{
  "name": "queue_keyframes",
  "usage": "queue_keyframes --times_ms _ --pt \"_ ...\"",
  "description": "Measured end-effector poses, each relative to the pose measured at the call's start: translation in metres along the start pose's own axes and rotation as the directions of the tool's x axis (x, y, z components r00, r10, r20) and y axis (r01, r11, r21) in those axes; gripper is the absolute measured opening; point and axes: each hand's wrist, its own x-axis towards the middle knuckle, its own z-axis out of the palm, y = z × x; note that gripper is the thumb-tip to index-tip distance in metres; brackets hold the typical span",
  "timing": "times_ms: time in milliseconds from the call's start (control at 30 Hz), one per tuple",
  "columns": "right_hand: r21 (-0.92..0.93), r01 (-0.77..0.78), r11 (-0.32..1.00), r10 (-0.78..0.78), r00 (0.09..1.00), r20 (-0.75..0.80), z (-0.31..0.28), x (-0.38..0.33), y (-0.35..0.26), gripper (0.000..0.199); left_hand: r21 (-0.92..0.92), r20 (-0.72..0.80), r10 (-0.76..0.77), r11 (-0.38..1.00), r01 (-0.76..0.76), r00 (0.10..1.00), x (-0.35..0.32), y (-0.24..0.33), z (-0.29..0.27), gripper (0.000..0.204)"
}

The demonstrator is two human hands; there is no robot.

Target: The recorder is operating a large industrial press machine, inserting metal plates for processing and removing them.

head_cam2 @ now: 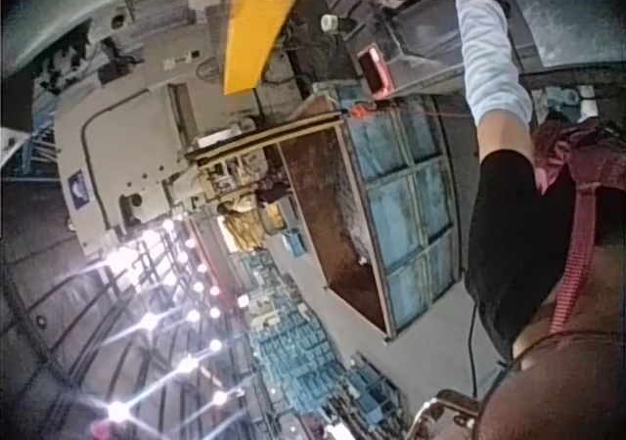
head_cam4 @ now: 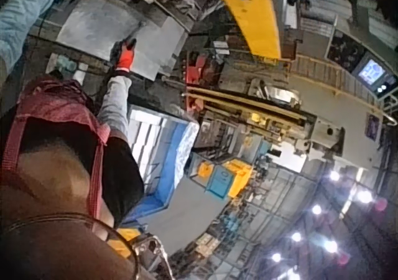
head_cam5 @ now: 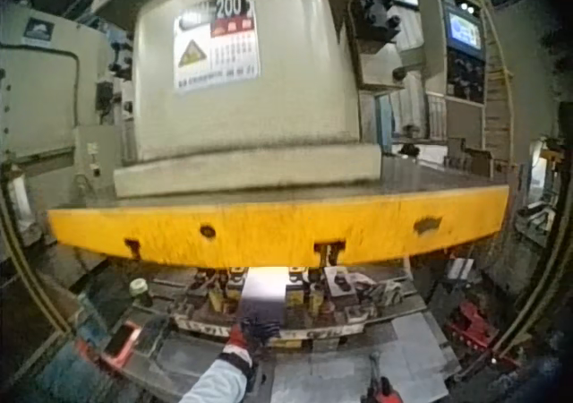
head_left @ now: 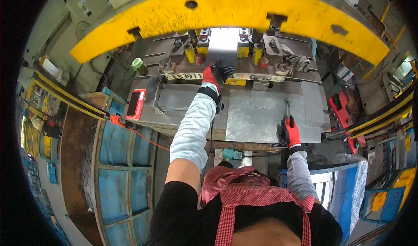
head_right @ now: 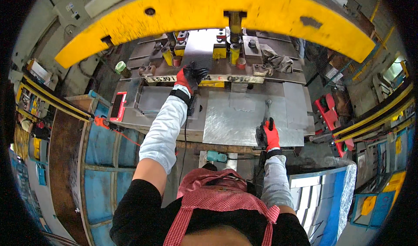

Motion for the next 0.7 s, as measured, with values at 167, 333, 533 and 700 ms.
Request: queue_keyframes --times_ms 167,333,533,700 --pt "-0.057 -0.018 0.998 0.016 0.999 -0.032 -0.005 0.004 0.000 0.059 0.034 0.172 0.048 0.998 -0.055 0.984 0.012 -0.005 0.001 0.042" --pt "-0.224 -0.037 0.974 0.021 0.997 -0.071 0.019 -0.017 -0.036 0.058 0.151 0.003 0.077 0.986 -0.076 0.997 0.003 -0.004 -0.001 0.046" --pt "-0.341 0.073 0.937 -0.098 0.993 -0.058 0.001 -0.001 -0.007 0.058 0.029 0.067 0.022 0.999 -0.024 0.998 -0.003 -0.001 0.006 0.031" --pt "-0.074 -0.028 0.997 0.025 0.999 -0.047 0.014 -0.010 -0.018 0.059 0.072 0.005 0.166 0.983 -0.166 0.986 -0.003 -0.003 0.002 0.032"
